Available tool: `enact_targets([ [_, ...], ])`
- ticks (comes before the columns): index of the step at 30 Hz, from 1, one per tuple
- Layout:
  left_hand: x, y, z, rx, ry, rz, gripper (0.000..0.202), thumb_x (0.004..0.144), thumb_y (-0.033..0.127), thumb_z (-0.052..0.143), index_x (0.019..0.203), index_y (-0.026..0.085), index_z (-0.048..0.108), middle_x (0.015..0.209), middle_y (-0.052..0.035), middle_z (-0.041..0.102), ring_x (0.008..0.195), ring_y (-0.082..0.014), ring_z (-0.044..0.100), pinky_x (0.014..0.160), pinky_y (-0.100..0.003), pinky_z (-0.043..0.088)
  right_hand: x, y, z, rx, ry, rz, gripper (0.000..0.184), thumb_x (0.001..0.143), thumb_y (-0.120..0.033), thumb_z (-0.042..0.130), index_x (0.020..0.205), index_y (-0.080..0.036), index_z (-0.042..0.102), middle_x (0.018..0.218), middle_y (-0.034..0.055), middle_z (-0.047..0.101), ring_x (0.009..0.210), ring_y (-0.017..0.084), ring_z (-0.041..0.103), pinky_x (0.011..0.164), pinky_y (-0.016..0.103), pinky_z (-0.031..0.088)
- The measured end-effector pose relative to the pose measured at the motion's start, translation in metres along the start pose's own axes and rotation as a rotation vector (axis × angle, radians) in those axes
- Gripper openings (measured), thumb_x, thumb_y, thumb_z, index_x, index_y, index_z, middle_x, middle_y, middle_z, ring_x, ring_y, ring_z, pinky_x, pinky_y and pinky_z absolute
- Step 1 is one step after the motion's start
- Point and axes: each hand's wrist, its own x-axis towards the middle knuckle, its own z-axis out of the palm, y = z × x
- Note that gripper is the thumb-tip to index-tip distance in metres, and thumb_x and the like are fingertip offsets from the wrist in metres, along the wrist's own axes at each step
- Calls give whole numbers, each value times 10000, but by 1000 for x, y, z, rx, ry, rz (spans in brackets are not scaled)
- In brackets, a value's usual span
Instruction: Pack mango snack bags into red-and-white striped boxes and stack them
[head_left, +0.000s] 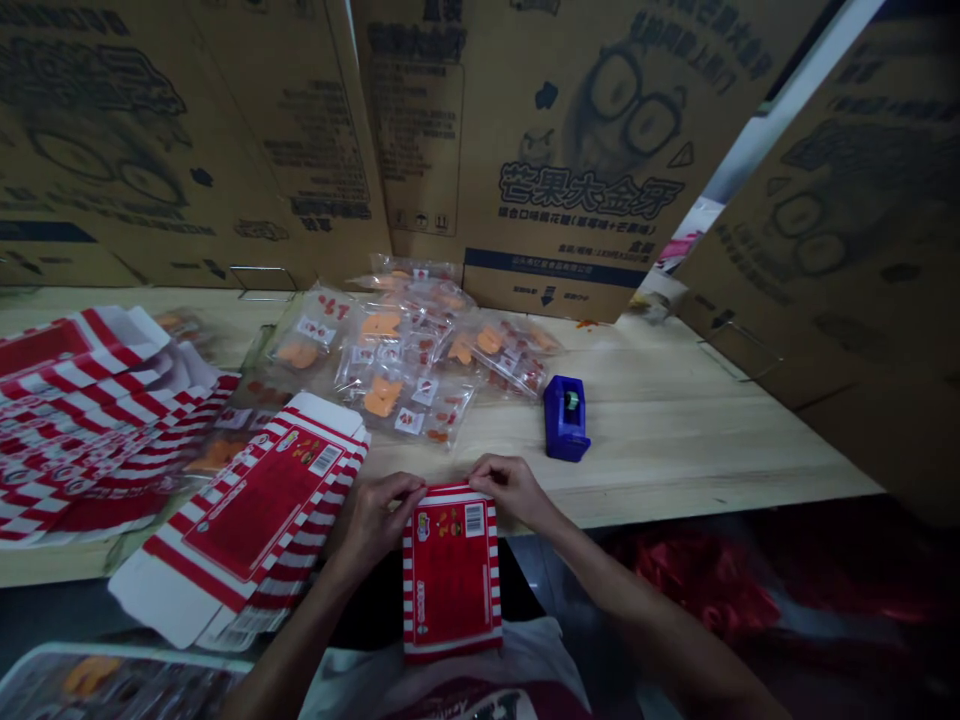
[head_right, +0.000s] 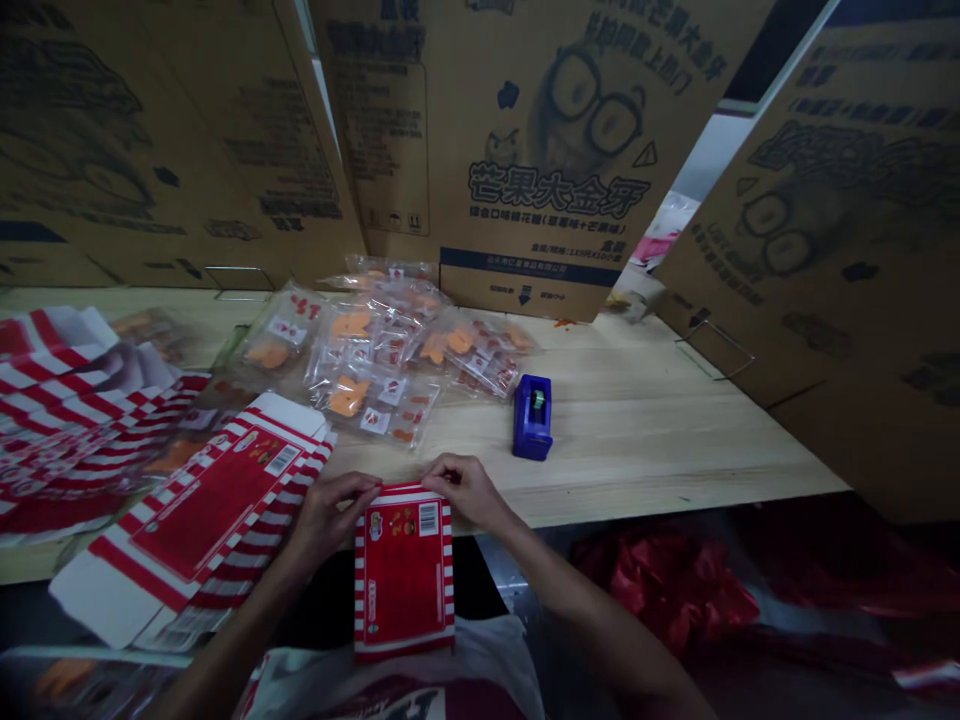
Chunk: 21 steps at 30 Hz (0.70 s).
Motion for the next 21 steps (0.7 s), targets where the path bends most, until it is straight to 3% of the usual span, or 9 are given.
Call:
enact_targets([
  [5, -6, -6, 7, -126, -7, -56, 145, 859, 273, 577, 849, 171, 679, 830, -48, 680, 790, -167, 639, 697, -251, 497, -31, 8, 23, 128, 172, -51, 125, 809, -319, 684, 853, -204, 706, 961, 63, 698, 913, 194, 653, 824, 331, 504],
  [9, -9, -13, 14, -226, 17, -94, 151, 837, 299, 610, 866, 181, 697, 897, -64, 670, 863, -191, 634, 763, -285, 503, -41, 6, 23, 75, 178, -107, 196, 826, -281, 666, 1015, -243, 699, 1127, 70, 670, 1080, 209, 612, 933, 360, 476],
  [11, -9, -17, 16, -258, 42, -119, 139, 815, 308, 635, 827, 185, 700, 893, -60, 673, 866, -197, 633, 777, -290, 503, -40, 3, 5, -29, 294, -146, 263, 815, -289, 669, 1074, -245, 677, 1198, 83, 631, 1111, 215, 587, 912, 353, 484],
  [14, -9, -19, 17, -338, 41, -182, 145, 797, 325, 656, 824, 189, 695, 893, -51, 673, 854, -193, 630, 757, -281, 504, -35, 0, -43, -212, 769, -164, 255, 813, -338, 636, 1029, -204, 665, 1146, 103, 602, 968, 197, 599, 758, 312, 506],
  [16, -9, -16, 18, -429, 50, -270, 171, 789, 345, 667, 852, 187, 685, 897, -45, 674, 832, -188, 631, 720, -271, 508, -30, 4, -76, -295, 1034, -76, 258, 784, -391, 631, 915, -174, 674, 1024, 93, 602, 804, 171, 575, 656, 292, 480],
  [18, -9, -10, 20, -542, 78, -386, 227, 752, 365, 705, 882, 182, 669, 889, -39, 680, 807, -190, 644, 686, -271, 519, -24, 14, -101, -308, 1115, 18, 283, 702, -434, 671, 756, -156, 681, 855, 67, 605, 689, 159, 530, 606, 288, 448],
  [21, -8, 4, 22, -693, 116, -539, 345, 675, 395, 766, 906, 172, 642, 847, -33, 692, 760, -203, 669, 635, -275, 536, -15, 33, -114, -264, 1127, 50, 290, 595, -439, 718, 618, -154, 670, 679, 33, 582, 620, 152, 492, 580, 286, 415],
])
